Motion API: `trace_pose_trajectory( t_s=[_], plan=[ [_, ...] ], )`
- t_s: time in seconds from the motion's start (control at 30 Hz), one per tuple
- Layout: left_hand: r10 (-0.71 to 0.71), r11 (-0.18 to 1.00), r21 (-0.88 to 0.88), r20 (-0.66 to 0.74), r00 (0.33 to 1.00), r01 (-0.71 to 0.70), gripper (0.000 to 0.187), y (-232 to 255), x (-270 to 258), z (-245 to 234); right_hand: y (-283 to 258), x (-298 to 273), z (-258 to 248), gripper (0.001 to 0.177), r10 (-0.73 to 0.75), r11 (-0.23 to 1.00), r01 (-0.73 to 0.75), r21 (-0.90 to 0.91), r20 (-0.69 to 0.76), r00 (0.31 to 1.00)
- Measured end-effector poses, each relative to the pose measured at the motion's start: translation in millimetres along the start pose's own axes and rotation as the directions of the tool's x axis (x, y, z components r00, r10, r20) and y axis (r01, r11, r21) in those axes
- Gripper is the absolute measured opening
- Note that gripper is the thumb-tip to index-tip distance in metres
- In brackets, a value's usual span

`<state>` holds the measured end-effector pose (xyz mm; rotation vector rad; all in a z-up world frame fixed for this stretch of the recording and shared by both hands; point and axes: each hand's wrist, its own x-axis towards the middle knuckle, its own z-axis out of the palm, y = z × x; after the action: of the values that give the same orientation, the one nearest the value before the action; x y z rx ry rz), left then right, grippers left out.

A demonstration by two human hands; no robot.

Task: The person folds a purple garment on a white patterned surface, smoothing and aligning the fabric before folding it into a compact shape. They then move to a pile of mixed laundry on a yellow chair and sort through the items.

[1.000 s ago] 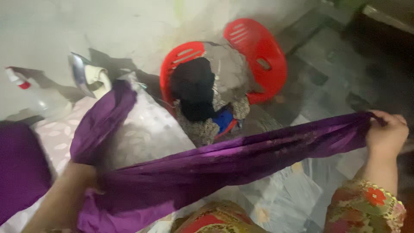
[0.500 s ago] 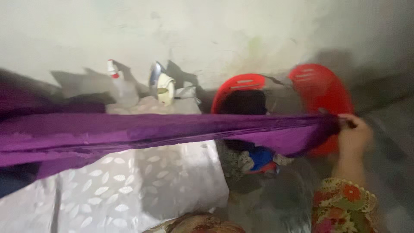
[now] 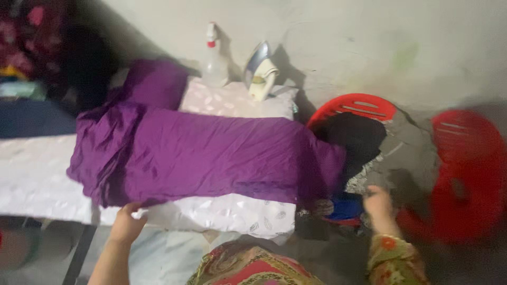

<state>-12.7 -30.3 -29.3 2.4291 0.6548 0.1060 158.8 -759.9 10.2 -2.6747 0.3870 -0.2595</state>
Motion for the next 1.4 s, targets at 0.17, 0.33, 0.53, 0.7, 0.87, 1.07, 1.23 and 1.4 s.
trace_pose_trajectory(
  t_s=[0.17,0.33,0.53,0.7,0.87,1.07,1.23,1.4],
  plan=[
    [-0.542,0.406,-0.823,0.131,0.830,0.396,0.074,-12,24,37,-118,-50,80,0.019,-0.426,0.871,0.391,0.297,0.061,0.903],
    [-0.463,0.883,-0.344,-0.521,0.717,0.320,0.088,-40,46,34,-273,-135,108,0.023,-0.723,0.687,0.603,0.405,0.296,0.624],
    [-0.043,0.979,0.149,-0.503,0.863,0.136,0.090,-22,82,-35,-396,-181,151,0.027,-0.681,0.733,0.432,0.526,0.564,0.467],
    [0.041,0.975,0.221,-0.122,0.992,-0.013,0.022,-68,134,-55,-488,-182,257,0.030,-0.611,0.738,-0.073,0.671,0.711,0.348],
    [0.176,0.970,-0.126,-0.231,0.957,-0.209,0.031,-84,99,-71,-588,-178,327,0.037,-0.463,0.523,-0.736,0.429,0.869,0.178],
    [0.177,0.981,-0.072,-0.048,0.983,-0.181,0.034,-117,74,-95,-665,-161,368,0.015,-0.385,0.378,-0.697,0.610,0.788,0.481],
    [-0.023,0.985,-0.173,-0.042,0.999,0.015,0.050,-121,78,-118,-701,-178,330,0.008,-0.691,0.296,-0.310,0.903,0.427,0.583],
    [0.317,0.940,-0.060,-0.210,0.925,-0.335,0.064,-87,107,-135,-698,-212,323,0.018,-0.715,0.452,0.405,0.794,0.051,0.697]
  ],
)
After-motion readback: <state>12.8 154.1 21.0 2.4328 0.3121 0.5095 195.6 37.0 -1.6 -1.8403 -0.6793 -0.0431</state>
